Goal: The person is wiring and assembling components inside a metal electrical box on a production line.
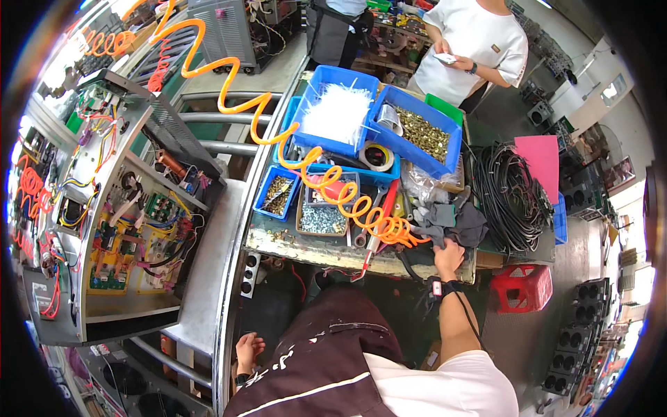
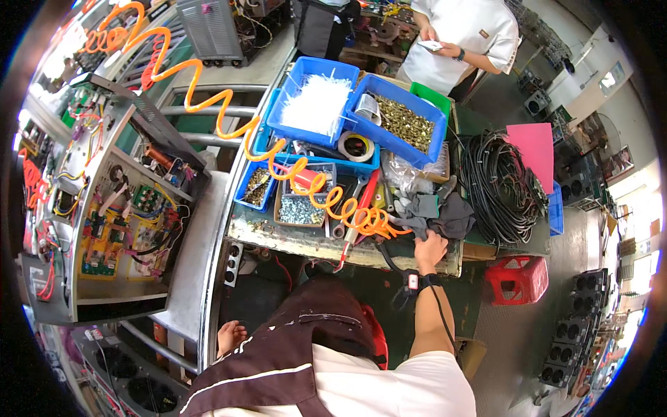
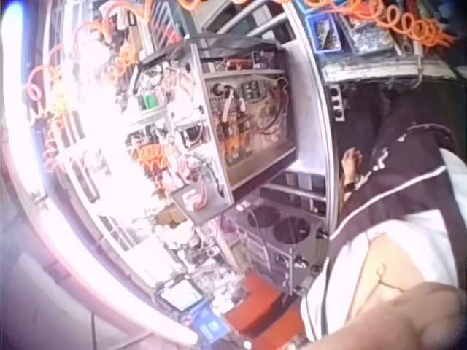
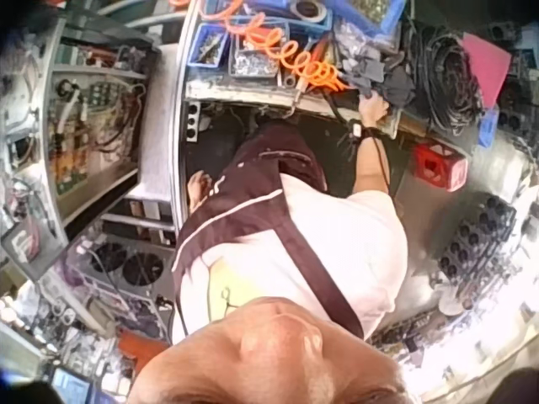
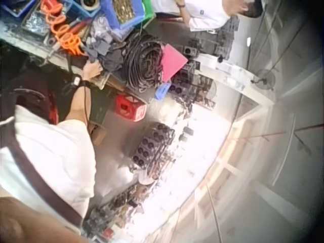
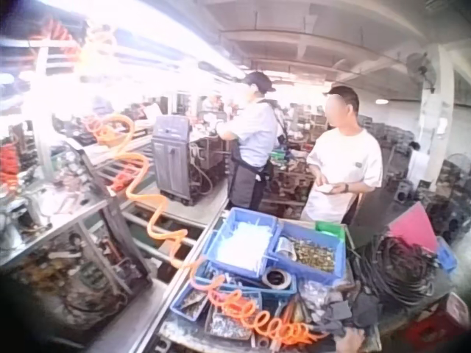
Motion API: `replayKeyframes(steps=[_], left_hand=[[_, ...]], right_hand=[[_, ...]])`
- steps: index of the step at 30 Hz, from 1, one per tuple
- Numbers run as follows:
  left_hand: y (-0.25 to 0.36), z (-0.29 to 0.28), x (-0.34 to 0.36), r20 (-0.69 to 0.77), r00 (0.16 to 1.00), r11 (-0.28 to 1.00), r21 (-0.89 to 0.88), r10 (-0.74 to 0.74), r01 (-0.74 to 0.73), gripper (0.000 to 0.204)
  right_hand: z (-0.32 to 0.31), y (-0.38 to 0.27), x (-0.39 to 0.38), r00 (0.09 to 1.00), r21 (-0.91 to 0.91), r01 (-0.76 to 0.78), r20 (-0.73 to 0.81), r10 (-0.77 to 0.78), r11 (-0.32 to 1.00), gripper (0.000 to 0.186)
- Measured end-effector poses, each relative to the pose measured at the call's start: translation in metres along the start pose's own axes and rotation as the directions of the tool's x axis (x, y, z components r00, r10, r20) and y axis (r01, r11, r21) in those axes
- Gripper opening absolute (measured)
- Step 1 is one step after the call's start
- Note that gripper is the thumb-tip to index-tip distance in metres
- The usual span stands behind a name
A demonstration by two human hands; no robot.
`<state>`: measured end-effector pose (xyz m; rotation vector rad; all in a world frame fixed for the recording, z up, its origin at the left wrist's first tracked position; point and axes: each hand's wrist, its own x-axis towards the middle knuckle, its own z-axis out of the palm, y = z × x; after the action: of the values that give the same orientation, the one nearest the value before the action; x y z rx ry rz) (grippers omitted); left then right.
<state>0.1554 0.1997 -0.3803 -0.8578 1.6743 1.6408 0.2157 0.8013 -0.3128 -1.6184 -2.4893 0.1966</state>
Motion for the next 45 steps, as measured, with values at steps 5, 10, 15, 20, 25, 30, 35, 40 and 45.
replayKeyframes(steps=[5,10,15,20,25,30,35,40,45], left_hand=[[0.052,0.005,-0.026,-0.032,0.991,0.991,-0.017,0.133,-0.134,0.023],[0.128,0.018,-0.096,0.167,0.887,0.889,0.09,0.431,-0.449,0.019],[0.207,0.069,-0.169,0.413,0.401,0.34,0.215,0.818,-0.916,0.02],[0.217,0.08,-0.199,0.326,0.204,0.012,0.506,0.923,-0.863,0.034],[0.173,0.041,-0.178,0.122,0.286,0.135,0.667,0.95,-0.732,0.023],[0.144,0.014,-0.183,0.035,0.371,0.268,0.628,0.928,-0.731,0.029],[0.12,-0.006,-0.176,-0.002,0.511,0.444,0.497,0.86,-0.746,0.03],[0.14,-0.006,-0.205,-0.134,0.074,0.142,0.614,0.988,-0.777,0.032],[0.144,-0.005,-0.204,0.188,-0.067,-0.166,0.579,0.98,-0.798,0.029]], right_hand=[[-0.028,-0.008,0.034,0.995,0.644,-0.093,0.075,0.058,0.759,0.016],[-0.12,-0.131,-0.028,0.829,0.839,-0.509,0.418,-0.371,-0.194,0.009],[-0.118,-0.23,-0.133,0.313,0.462,-0.886,0.533,-0.786,-0.04,0.027],[-0.113,-0.294,-0.236,-0.051,0.504,-0.77,0.563,-0.825,0.391,0.022],[-0.109,-0.304,-0.291,-0.271,0.565,-0.56,0.566,-0.779,0.606,0.032],[-0.1,-0.307,-0.314,-0.417,0.685,-0.289,0.538,-0.732,0.668,0.026],[-0.105,-0.321,-0.335,-0.393,0.677,-0.223,0.596,-0.7,0.701,0.032],[-0.098,-0.335,-0.339,-0.452,0.693,0.002,0.643,-0.618,0.721,0.034],[-0.114,-0.333,-0.35,-0.568,0.482,-0.294,0.606,-0.556,0.826,0.023]])
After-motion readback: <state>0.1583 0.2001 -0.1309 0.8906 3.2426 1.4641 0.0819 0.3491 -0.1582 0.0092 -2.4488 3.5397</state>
